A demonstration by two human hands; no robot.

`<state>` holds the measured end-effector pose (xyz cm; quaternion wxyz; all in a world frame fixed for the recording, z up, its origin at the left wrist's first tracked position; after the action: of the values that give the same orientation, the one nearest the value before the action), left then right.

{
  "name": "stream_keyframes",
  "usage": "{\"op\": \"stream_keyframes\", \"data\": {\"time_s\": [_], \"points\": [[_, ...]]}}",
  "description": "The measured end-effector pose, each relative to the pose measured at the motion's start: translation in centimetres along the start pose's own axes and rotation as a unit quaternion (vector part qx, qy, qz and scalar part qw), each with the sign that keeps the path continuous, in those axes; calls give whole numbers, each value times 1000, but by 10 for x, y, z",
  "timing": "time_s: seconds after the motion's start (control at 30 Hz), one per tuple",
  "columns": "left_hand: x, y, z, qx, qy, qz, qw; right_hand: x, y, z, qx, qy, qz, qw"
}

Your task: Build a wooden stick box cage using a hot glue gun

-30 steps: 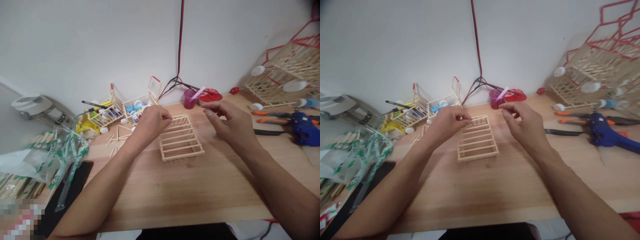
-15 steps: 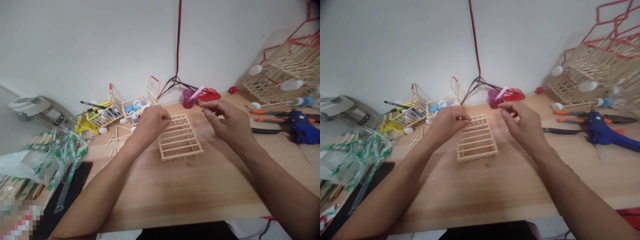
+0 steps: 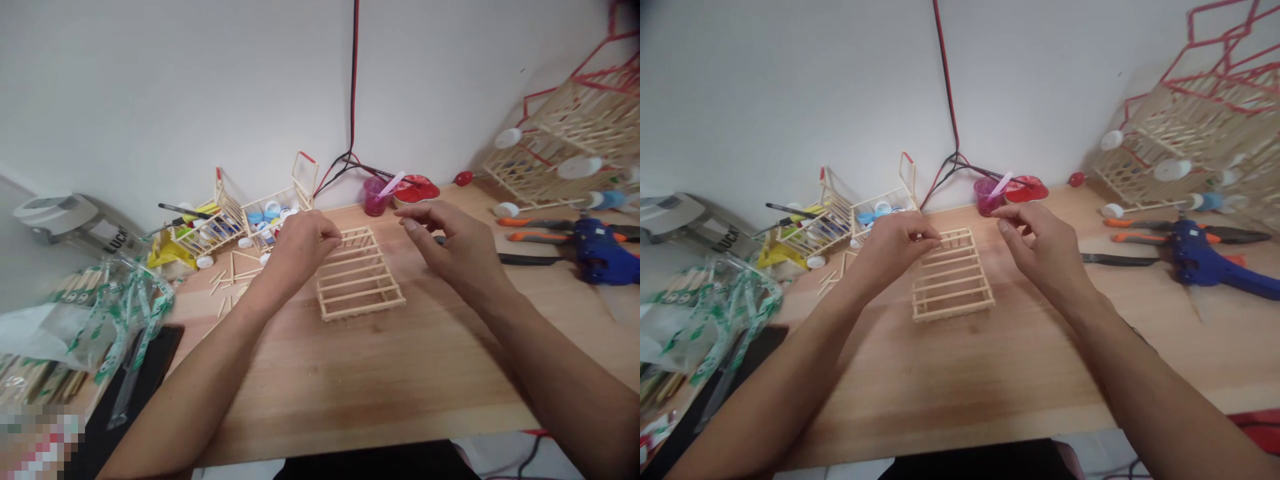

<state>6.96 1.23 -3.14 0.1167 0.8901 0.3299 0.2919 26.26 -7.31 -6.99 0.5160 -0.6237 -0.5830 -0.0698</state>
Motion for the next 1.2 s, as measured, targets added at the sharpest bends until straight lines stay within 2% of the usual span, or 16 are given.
{"op": "stream_keyframes", "data": {"time_s": [0.4, 0.6, 1.0, 1.1, 1.2], "points": [[-1, -3, 2, -23, 16, 3, 1000, -1, -3, 0, -1, -3, 0, 1000], [-2, -3, 3, 14, 37, 13, 999, -1, -1, 1, 5, 1, -5, 1000], [-2, 0, 5, 61, 12, 19, 998, -1, -2, 1, 1, -2, -18, 1000], [-2, 1, 0, 40, 10, 17, 999, -1, -3, 2, 3, -15, -44, 999], [1, -2, -15, -9, 42, -9, 999, -2, -4, 1, 4, -24, -64, 998]]}}
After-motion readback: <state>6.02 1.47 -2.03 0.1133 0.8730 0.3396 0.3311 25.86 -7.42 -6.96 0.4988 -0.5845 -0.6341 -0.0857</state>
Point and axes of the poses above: each hand's wrist, its own x-axis towards the middle knuckle, its own z-axis out of the palm, y = z × x, the point moved 5 cm from there along x, towards the middle knuckle, and after that the axes turned 9 degrees about y, right-handed, at the moved point
